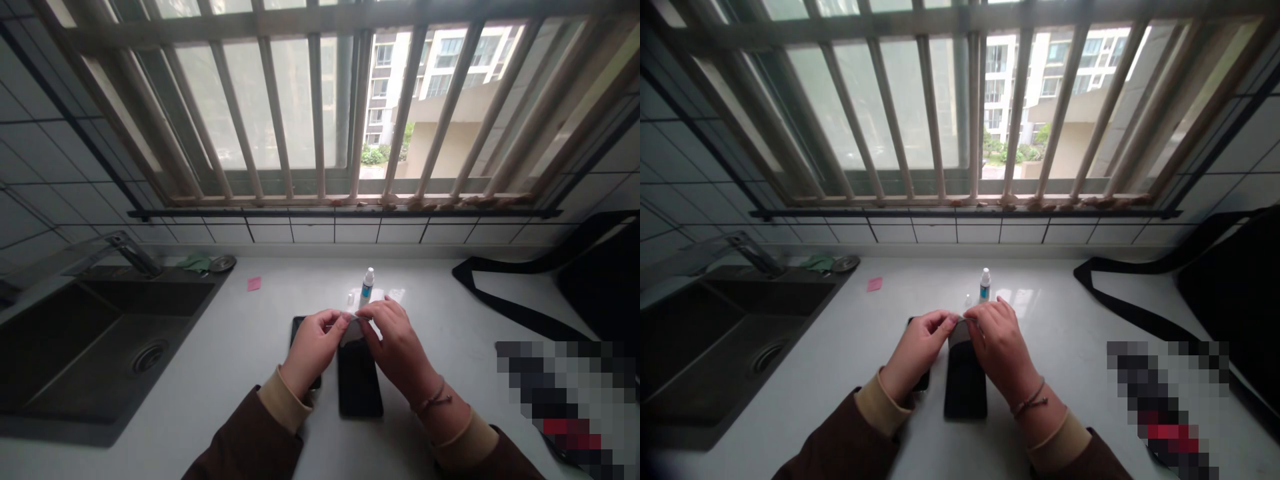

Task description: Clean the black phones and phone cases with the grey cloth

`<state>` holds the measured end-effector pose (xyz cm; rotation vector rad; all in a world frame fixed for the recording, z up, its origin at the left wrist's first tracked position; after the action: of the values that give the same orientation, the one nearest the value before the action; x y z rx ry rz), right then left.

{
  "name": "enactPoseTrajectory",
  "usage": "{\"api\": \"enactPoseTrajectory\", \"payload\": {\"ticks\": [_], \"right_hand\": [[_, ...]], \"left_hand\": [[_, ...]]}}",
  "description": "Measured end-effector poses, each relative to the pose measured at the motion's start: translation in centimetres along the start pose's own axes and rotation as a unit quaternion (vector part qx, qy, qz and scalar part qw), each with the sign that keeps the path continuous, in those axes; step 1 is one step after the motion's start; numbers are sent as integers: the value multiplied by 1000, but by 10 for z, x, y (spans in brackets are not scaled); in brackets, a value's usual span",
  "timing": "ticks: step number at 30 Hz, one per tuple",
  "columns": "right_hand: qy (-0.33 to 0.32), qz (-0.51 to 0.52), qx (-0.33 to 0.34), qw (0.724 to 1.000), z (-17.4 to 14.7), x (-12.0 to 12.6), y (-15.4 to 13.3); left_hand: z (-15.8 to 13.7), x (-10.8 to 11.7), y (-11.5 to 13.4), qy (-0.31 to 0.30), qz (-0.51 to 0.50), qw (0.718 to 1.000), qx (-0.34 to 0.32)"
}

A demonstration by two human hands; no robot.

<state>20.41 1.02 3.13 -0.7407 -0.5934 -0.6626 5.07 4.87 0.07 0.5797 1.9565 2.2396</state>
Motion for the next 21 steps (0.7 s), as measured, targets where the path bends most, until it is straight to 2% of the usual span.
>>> {"api": "enactPoseTrajectory", "payload": {"ticks": [4, 8, 11, 16, 21], "right_hand": [[23, 41, -21, 999, -1, 3, 3], [55, 110, -99, 987, -3, 2, 20], [37, 171, -150, 973, -4, -6, 29], [23, 233, -147, 961, -2, -9, 25], [32, 282, -166, 944, -3, -9, 28]], "left_hand": [[1, 6, 1, 16, -13, 1000, 1], [-3, 17, 6, 73, -11, 997, -21], [-5, 17, 11, 75, 0, 996, -38], [-7, 13, 17, 57, 14, 997, -51], [-5, 17, 11, 73, -22, 997, -22]]}}
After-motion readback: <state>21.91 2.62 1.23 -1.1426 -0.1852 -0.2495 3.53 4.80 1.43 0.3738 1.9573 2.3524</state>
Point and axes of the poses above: each hand's wrist, its own z-axis towards the middle knuckle, its own x-axis out of the back of the hand, y = z × x, the point moved 8 cm from there along z, towards the middle knuckle, and after that the axes turned 4 degrees about -y, right-handed, at the moved point
